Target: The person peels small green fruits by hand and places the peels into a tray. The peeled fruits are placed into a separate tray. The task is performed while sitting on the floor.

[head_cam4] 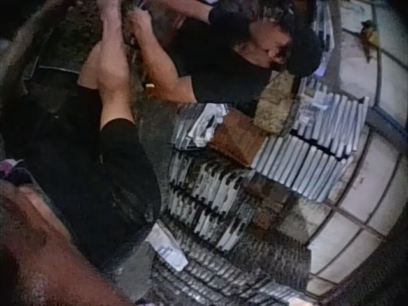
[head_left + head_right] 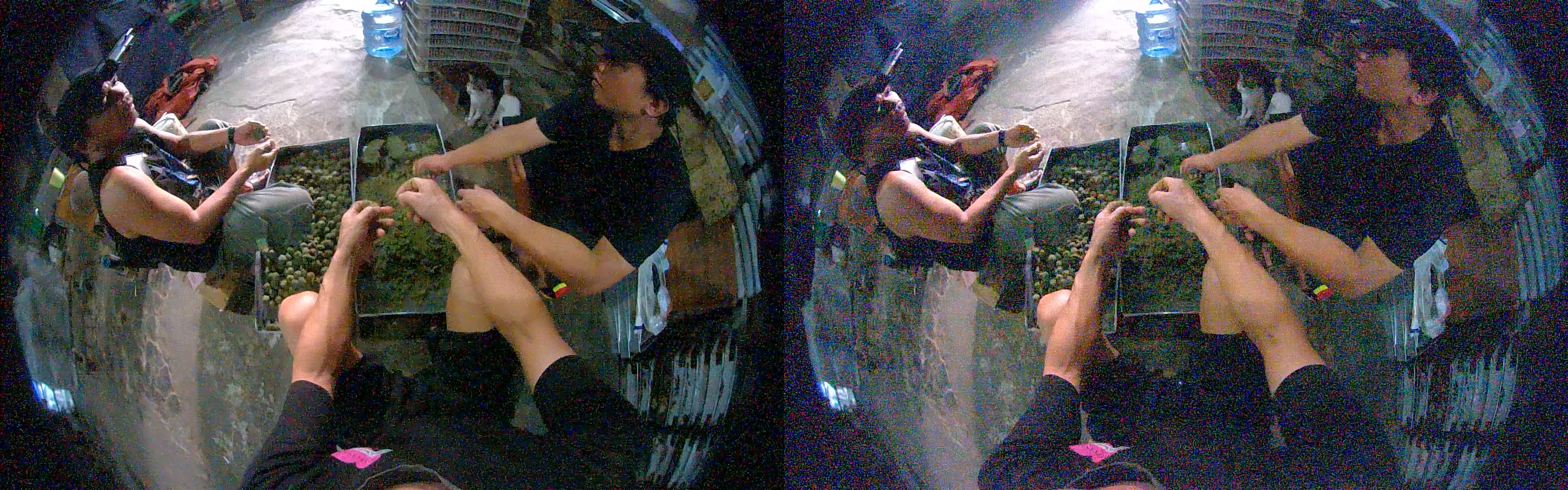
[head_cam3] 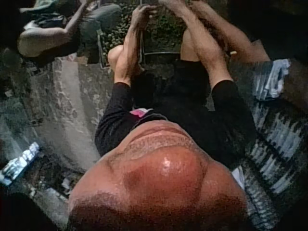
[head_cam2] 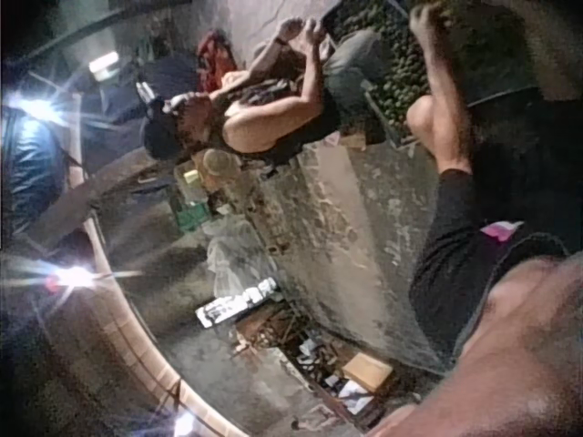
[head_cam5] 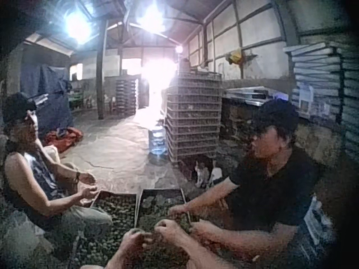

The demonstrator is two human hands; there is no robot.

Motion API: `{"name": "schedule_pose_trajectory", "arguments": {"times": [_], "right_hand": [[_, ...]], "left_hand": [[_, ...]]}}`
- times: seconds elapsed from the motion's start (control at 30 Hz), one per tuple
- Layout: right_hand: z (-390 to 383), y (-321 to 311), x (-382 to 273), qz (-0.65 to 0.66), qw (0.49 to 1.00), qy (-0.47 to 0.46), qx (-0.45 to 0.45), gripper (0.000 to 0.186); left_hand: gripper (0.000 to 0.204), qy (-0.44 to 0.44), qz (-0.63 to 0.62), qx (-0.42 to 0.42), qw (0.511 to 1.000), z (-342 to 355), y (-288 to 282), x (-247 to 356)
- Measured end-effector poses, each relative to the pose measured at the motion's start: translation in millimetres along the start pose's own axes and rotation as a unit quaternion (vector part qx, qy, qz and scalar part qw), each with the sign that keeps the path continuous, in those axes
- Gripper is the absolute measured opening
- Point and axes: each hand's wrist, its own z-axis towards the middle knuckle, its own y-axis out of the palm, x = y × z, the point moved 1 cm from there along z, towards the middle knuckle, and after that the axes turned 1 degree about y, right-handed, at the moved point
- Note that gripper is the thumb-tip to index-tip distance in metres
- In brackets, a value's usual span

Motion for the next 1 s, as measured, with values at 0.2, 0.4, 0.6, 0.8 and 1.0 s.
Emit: {"name": "schedule_pose_trajectory", "arguments": {"times": [0.2,0.4,0.6,0.8,1.0], "right_hand": [[20.7,-20.1,13.4,-0.196,0.973,-0.07,0.103,0.035],[17.3,-24.5,13.8,-0.077,0.994,0.003,0.081,0.023],[3.6,-31.0,-9.7,0.374,0.925,0.066,-0.025,0.025],[0.2,-11.7,-11.2,0.006,0.999,0.029,0.023,0.028],[1.8,-0.5,4.9,0.167,0.985,-0.032,-0.025,0.034]], "left_hand": [[0.03,-0.019,0.134,0.023,0.991,7.3,7.1,-5.0],[0.028,-0.012,0.01,0.06,0.998,4.9,22.0,-3.2],[0.035,-0.004,-0.106,0.069,0.992,5.8,-1.1,9.7],[0.052,0.087,-0.041,0.132,0.987,13.0,-13.4,-9.4],[0.042,-0.029,-0.033,-0.043,0.998,5.0,-6.3,-15.8]]}}
